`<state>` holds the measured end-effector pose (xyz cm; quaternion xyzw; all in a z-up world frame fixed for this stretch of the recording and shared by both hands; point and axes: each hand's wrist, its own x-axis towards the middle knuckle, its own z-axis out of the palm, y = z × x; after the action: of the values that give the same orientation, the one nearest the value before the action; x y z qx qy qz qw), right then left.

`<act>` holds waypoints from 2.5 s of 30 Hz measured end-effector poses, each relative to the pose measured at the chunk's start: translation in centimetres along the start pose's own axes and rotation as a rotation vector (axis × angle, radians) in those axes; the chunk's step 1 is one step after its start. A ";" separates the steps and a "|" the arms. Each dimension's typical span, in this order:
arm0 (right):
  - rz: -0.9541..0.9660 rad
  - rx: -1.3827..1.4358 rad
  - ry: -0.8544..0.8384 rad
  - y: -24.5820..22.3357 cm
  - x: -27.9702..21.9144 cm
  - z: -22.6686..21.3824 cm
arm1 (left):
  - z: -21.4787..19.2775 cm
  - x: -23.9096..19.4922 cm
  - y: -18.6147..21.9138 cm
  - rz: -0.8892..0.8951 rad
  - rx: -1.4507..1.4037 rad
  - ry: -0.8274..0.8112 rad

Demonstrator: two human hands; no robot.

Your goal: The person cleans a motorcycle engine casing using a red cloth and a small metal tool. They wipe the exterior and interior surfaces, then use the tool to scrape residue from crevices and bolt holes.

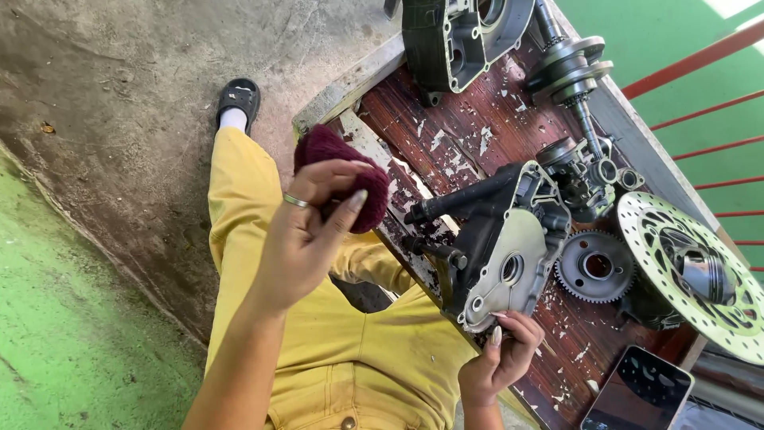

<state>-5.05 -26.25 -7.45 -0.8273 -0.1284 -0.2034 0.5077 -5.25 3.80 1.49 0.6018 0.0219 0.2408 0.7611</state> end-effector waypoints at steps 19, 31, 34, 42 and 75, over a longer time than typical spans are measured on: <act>0.004 0.028 0.005 0.2 0.0 0.0 | 3.0 0.6 -4.0 -0.256 -0.353 -0.067; -0.001 -0.009 -0.001 0.2 0.2 0.0 | 4.1 0.5 -2.5 -0.282 -0.487 -0.121; -0.019 -0.012 0.003 0.1 0.2 0.1 | 4.8 1.4 0.8 -0.006 0.028 -0.350; -0.007 -0.018 0.003 -0.1 0.3 0.1 | 4.0 2.4 2.1 0.377 1.373 -0.608; -0.016 -0.017 0.004 0.2 0.1 0.1 | 1.1 2.1 -4.3 0.135 0.214 -0.109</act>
<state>-4.85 -26.27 -7.54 -0.8300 -0.1322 -0.2104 0.4995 -1.57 2.94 -1.68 0.6917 -0.0346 0.2549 0.6748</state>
